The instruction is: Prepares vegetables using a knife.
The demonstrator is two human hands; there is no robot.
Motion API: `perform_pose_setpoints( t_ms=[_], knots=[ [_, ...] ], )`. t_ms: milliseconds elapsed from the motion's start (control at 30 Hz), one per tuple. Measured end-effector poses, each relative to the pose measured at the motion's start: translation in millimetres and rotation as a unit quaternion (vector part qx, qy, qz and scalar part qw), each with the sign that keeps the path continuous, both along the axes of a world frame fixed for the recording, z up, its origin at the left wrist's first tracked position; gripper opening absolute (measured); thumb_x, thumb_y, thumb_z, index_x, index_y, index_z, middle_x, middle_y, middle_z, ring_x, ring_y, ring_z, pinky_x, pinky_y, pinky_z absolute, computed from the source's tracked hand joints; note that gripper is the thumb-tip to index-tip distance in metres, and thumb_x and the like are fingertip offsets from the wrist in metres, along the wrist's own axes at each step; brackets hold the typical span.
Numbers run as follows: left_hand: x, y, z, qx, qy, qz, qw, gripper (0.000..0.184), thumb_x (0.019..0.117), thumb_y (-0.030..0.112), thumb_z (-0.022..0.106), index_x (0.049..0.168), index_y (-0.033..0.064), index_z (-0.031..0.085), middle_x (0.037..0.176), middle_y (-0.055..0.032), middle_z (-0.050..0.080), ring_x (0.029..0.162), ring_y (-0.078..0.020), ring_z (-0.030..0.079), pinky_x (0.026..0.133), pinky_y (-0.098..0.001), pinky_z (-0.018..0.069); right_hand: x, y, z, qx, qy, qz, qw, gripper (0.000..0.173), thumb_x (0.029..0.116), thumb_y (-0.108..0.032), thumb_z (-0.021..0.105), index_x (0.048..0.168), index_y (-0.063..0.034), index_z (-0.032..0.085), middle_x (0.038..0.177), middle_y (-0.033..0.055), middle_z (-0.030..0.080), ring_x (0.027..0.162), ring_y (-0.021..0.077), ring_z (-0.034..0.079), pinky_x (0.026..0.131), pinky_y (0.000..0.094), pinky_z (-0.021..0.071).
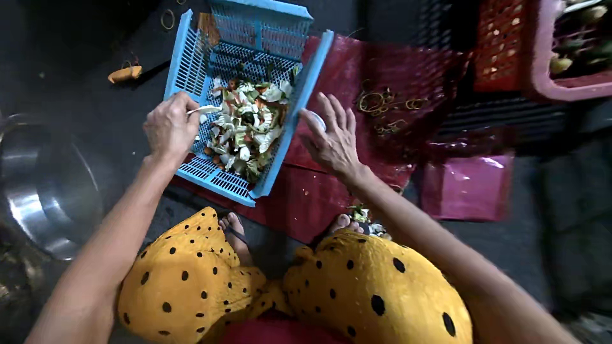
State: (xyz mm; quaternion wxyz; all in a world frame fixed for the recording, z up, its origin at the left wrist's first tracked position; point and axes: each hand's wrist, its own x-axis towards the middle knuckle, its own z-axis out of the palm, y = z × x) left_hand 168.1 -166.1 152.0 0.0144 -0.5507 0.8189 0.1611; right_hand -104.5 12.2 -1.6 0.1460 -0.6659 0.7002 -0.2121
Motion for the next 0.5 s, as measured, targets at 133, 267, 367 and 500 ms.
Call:
perform_pose_setpoints(
  t_ms=[133, 267, 367, 500],
  knots=[
    [-34.1, 16.6, 10.8, 0.151, 0.175, 0.111, 0.967, 0.03, 0.098, 0.016, 0.069, 0.122, 0.0014, 0.059, 0.112, -0.0123, 0.068, 0.089, -0.0178, 0.071, 0.077, -0.0367, 0.0619, -5.3, 81.1, -18.7, 0.144, -0.068, -0.237, 0.958, 0.048, 0.1066, -0.032, 0.049, 0.146, -0.0033, 0.048, 0.14, 0.0313, 0.051, 0.124, 0.0556, 0.051, 0.083, 0.0714, 0.0474],
    [-98.6, 62.7, 6.0, 0.359, 0.294, 0.204, 0.862, 0.039, 0.1014, 0.002, 0.056, 0.14, 0.0087, 0.054, 0.119, -0.0101, 0.065, 0.091, -0.019, 0.07, 0.074, -0.0374, 0.062, -0.8, 102.6, -46.2, 0.2, -0.091, -0.298, 0.929, 0.045, 0.1016, -0.025, 0.06, 0.137, 0.0018, 0.054, 0.128, 0.0335, 0.057, 0.118, 0.0568, 0.055, 0.08, 0.0729, 0.047],
    [-142.7, 98.3, -23.2, 0.452, 0.311, 0.242, 0.8, 0.036, 0.1043, 0.003, 0.05, 0.14, 0.0056, 0.054, 0.119, -0.0105, 0.065, 0.096, -0.0203, 0.069, 0.079, -0.0396, 0.0609, -1.7, 103.1, -41.9, 0.2, -0.115, -0.282, 0.931, 0.038, 0.1004, -0.023, 0.063, 0.126, 0.0047, 0.056, 0.127, 0.0323, 0.056, 0.118, 0.0544, 0.055, 0.079, 0.0701, 0.0491],
    [-180.8, 139.0, -87.9, 0.453, 0.392, 0.325, 0.732, 0.028, 0.1052, 0.009, 0.053, 0.131, 0.0011, 0.055, 0.111, -0.0122, 0.065, 0.091, -0.0205, 0.069, 0.076, -0.0386, 0.0608, 1.4, 107.3, -35.2, 0.237, -0.087, -0.245, 0.936, 0.034, 0.1051, -0.023, 0.054, 0.127, 0.002, 0.051, 0.102, 0.0297, 0.065, 0.088, 0.0509, 0.068, 0.062, 0.0627, 0.0539]
  ],
)
